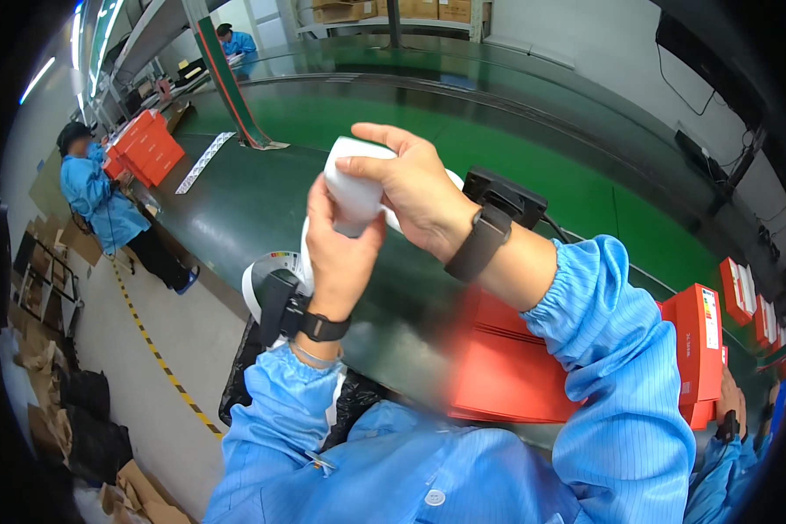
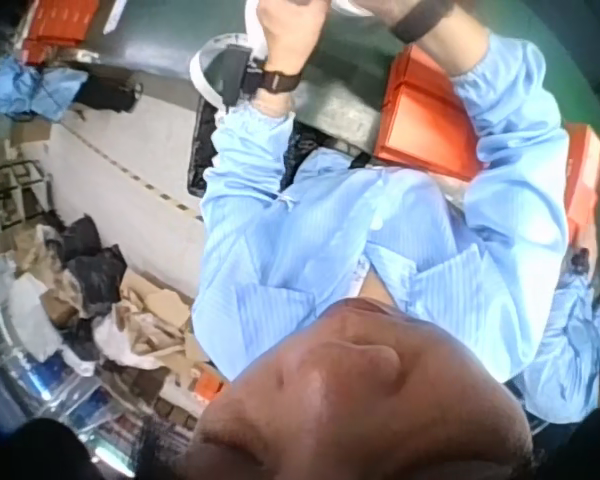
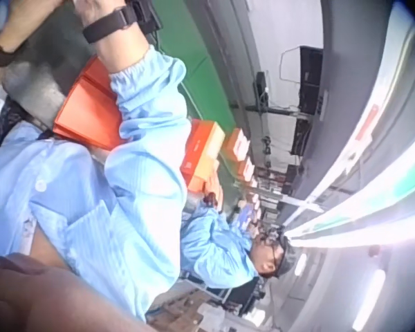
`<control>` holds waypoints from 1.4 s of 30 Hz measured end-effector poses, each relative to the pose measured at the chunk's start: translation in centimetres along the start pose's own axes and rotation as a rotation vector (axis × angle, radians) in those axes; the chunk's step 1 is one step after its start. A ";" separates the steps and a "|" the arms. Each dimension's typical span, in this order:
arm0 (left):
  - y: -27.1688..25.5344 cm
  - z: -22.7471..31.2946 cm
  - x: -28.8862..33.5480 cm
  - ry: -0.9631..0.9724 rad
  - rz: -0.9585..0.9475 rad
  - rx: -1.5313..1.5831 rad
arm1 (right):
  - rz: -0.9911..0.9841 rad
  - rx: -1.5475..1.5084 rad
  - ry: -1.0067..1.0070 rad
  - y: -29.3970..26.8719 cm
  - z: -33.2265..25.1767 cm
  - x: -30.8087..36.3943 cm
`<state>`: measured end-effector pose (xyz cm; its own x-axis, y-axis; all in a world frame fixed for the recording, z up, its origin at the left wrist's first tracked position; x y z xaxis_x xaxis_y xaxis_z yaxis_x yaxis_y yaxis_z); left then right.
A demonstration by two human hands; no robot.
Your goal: Applying energy efficiency labels to red smartphone boxes on a production line.
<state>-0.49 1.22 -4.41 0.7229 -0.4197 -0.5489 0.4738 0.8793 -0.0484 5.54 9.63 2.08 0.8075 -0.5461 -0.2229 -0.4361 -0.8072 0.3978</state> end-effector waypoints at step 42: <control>-11.1 8.1 -5.2 -0.457 -1.314 -0.403 | -1.097 1.261 -0.222 4.4 -3.8 0.7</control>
<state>-5.44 -8.23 5.72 0.0159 -0.9241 0.3817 0.7935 -0.2206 -0.5672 5.66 6.53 7.07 0.9041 0.4247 -0.0478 0.1419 -0.4037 -0.9038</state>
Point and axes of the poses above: each hand's wrist, its own x-axis away from the middle knuckle, its own y-axis out of the palm, z = x × y, the point moved 1 cm from there along -x, towards the middle knuckle, and after that the axes turned 6 degrees about -y, right-handed, at the moved point
